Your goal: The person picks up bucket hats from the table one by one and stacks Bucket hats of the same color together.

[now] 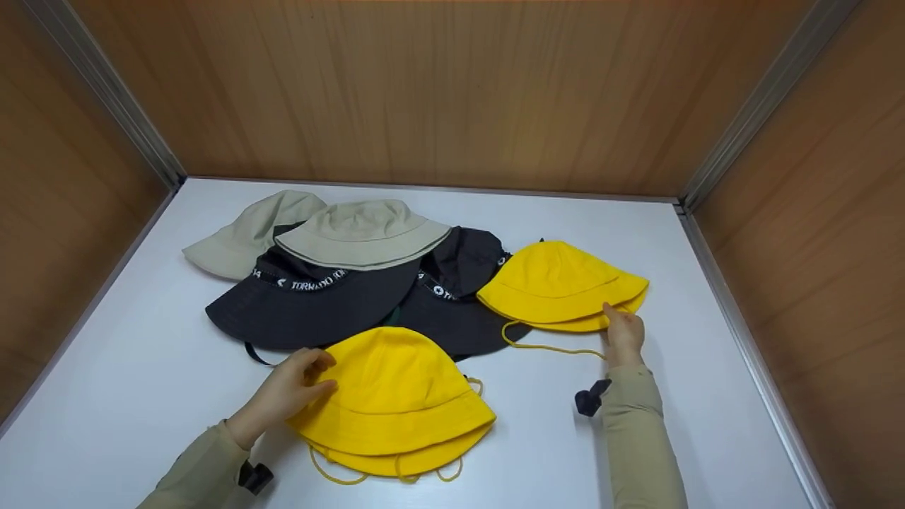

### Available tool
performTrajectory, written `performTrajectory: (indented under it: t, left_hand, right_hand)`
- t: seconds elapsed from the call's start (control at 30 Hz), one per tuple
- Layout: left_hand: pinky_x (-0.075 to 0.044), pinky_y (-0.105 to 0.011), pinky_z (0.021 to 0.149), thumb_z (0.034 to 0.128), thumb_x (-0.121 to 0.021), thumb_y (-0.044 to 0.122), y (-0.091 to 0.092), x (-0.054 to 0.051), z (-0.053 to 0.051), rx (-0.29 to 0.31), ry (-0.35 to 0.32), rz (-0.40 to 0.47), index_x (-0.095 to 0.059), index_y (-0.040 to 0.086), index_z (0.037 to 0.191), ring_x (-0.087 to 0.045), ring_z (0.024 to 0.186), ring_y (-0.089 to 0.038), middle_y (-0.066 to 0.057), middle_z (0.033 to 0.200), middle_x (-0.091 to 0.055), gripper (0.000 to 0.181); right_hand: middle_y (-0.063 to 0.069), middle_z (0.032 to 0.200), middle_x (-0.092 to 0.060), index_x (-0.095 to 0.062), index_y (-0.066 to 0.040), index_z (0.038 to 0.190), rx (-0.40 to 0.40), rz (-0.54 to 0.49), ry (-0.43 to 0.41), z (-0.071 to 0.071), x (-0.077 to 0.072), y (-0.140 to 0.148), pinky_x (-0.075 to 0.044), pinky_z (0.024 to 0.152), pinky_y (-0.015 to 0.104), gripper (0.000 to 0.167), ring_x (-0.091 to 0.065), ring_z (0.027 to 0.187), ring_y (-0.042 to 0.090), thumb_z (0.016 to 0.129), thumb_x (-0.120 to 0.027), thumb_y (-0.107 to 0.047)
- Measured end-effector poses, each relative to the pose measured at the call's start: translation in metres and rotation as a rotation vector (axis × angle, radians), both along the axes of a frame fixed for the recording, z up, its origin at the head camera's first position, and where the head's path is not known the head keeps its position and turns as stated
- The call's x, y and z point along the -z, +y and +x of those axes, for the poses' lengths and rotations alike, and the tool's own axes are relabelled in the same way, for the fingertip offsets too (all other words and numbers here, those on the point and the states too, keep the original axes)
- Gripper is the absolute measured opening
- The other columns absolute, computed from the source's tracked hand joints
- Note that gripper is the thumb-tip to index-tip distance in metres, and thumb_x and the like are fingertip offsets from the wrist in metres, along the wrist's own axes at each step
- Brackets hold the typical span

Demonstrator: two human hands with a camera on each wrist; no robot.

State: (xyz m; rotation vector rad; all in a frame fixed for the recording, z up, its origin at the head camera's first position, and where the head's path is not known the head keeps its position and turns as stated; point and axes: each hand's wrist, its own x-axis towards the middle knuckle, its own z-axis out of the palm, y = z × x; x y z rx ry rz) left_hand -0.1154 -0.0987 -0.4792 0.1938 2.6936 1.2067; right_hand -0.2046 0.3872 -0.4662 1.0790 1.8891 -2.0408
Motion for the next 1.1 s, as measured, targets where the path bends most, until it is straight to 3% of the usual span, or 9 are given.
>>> performTrajectory:
  t: [0.13,0.23,0.33,0.43,0.73,0.93,1.0,1.1]
  left_hand:
    - [-0.047,-0.038,0.086,0.0843,-0.07,0.008,0.001,0.003,0.0,0.025,0.022,0.007,-0.061,0.006,0.104,-0.052,0.088,-0.019,-0.007,0.098,-0.055,0.022]
    - [-0.047,-0.037,0.085,0.0838,-0.07,0.008,0.001,0.005,0.0,0.036,0.04,0.008,-0.061,0.006,0.103,-0.052,0.087,-0.019,-0.006,0.097,-0.055,0.021]
    - [-0.047,-0.037,0.085,0.0839,-0.07,0.008,0.002,0.005,0.0,0.042,0.041,0.008,-0.061,0.006,0.102,-0.051,0.087,-0.019,-0.006,0.097,-0.055,0.021]
    - [-0.047,-0.038,0.086,0.0844,-0.069,0.008,0.002,0.004,0.0,0.049,0.038,0.008,-0.061,0.005,0.103,-0.052,0.088,-0.019,-0.006,0.098,-0.056,0.021]
    - [-0.047,-0.039,0.088,0.0851,-0.069,0.009,0.002,0.006,0.001,0.053,0.031,-0.002,-0.061,0.005,0.104,-0.053,0.092,-0.02,-0.008,0.102,-0.057,0.02]
    - [-0.047,-0.04,0.089,0.0853,-0.069,0.009,0.002,0.007,0.001,0.056,0.042,0.009,-0.061,0.005,0.104,-0.053,0.093,-0.021,-0.008,0.103,-0.057,0.021]
    - [-0.047,-0.039,0.09,0.0852,-0.069,0.009,0.002,0.007,0.001,0.053,0.044,0.011,-0.062,0.005,0.104,-0.053,0.094,-0.021,-0.008,0.104,-0.057,0.021]
    - [-0.048,-0.039,0.089,0.0845,-0.07,0.008,0.002,0.007,0.001,0.051,0.058,0.011,-0.062,0.005,0.102,-0.053,0.093,-0.02,-0.008,0.102,-0.057,0.02]
  right_hand:
    - [0.002,0.126,-0.037,-0.005,-0.008,0.152,0.047,-0.012,0.0,-0.001,0.001,-0.005,-0.041,0.101,0.023,0.076,-0.046,0.102,0.01,0.095,-0.051,-0.03]
    - [0.0,0.109,-0.044,-0.015,-0.01,0.15,0.146,-0.066,0.006,-0.002,0.003,-0.009,-0.048,0.086,0.019,0.072,-0.049,0.092,0.008,0.093,-0.056,-0.025]
    - [-0.003,0.101,-0.045,-0.037,-0.013,0.134,0.281,-0.141,0.027,-0.003,0.006,-0.012,-0.049,0.073,0.016,0.051,-0.049,0.086,0.006,0.09,-0.061,-0.02]
    - [-0.004,0.1,-0.045,-0.043,-0.015,0.113,0.358,-0.193,0.034,-0.006,0.009,-0.013,-0.048,0.067,0.016,0.033,-0.047,0.085,0.006,0.088,-0.064,-0.018]
    - [-0.007,0.104,-0.048,-0.046,-0.018,0.112,0.311,-0.233,0.011,-0.015,0.015,-0.016,-0.05,0.081,0.016,0.025,-0.05,0.095,0.003,0.091,-0.06,-0.016]
    - [-0.009,0.11,-0.047,-0.03,-0.022,0.144,0.334,-0.306,0.036,-0.017,0.017,-0.016,-0.04,0.101,0.02,0.057,-0.044,0.118,0.002,0.093,-0.056,-0.015]
    - [-0.009,0.11,-0.047,-0.027,-0.023,0.146,0.346,-0.343,0.049,-0.018,0.016,-0.015,-0.043,0.098,0.019,0.061,-0.044,0.116,0.002,0.093,-0.056,-0.014]
    - [-0.009,0.106,-0.048,-0.037,-0.025,0.136,0.353,-0.395,0.084,-0.019,0.013,-0.013,-0.046,0.081,0.016,0.049,-0.047,0.1,0.002,0.093,-0.056,-0.012]
